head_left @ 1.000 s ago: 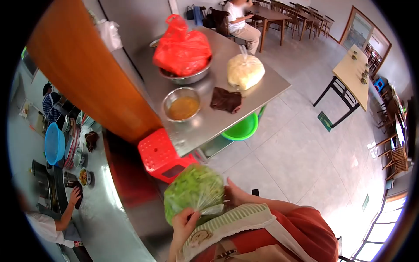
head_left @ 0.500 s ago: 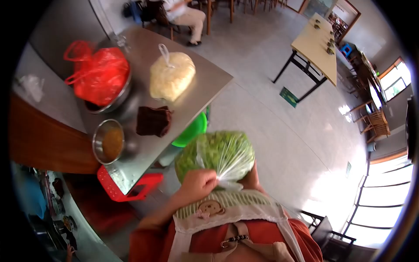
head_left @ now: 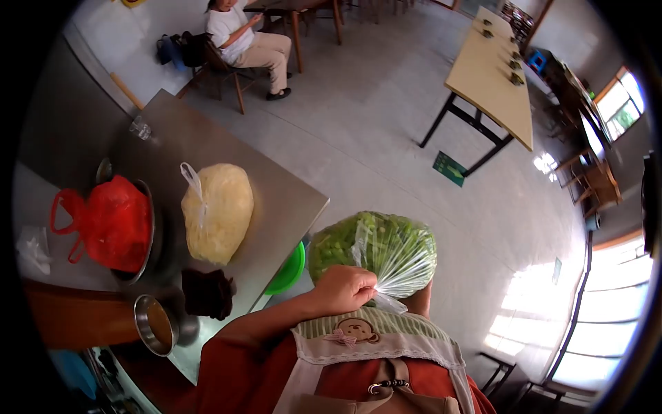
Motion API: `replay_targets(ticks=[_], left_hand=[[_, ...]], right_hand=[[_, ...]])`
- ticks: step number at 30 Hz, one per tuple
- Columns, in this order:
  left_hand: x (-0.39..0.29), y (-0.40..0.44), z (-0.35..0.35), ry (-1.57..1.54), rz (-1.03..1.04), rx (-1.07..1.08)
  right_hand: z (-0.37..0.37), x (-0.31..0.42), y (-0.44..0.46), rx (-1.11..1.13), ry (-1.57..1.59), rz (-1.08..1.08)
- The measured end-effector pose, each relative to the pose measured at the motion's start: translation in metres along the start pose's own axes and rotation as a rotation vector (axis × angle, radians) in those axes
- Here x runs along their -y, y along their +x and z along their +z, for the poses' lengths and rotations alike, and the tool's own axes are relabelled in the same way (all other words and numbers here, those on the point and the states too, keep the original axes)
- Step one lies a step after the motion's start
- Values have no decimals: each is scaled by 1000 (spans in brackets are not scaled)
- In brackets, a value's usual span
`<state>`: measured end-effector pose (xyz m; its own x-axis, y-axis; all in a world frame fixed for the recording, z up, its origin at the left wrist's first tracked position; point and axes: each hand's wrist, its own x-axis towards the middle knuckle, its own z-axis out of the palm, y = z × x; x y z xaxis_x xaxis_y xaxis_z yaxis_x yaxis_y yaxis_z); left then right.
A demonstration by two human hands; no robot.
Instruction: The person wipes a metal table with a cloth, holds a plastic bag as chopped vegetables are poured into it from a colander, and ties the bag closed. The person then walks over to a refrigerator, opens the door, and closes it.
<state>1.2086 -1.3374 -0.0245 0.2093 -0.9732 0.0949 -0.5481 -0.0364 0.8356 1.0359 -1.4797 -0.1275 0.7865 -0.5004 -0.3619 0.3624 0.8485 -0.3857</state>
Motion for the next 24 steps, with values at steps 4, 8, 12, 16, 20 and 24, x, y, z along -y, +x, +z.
replay_targets(ticks=[4,8,12,16,20,24], left_hand=[[-4,60,-15,19,-106,-100],[2,110,-26,-58,-222,-229],[26,157,-53,-62,-366,-350],[65,182,-82,-93,-425,-500],[111,205,-140,-81,-392,-616],[145,228,-185,-62,-384,-737]], right_hand=[[0,55,67,-11,-197,-24],[10,100,138,75,-385,38],[-20,119,243,111,-640,94],[40,117,323,156,-806,199],[147,102,365,16,-780,299],[153,101,437,318,-1182,121]])
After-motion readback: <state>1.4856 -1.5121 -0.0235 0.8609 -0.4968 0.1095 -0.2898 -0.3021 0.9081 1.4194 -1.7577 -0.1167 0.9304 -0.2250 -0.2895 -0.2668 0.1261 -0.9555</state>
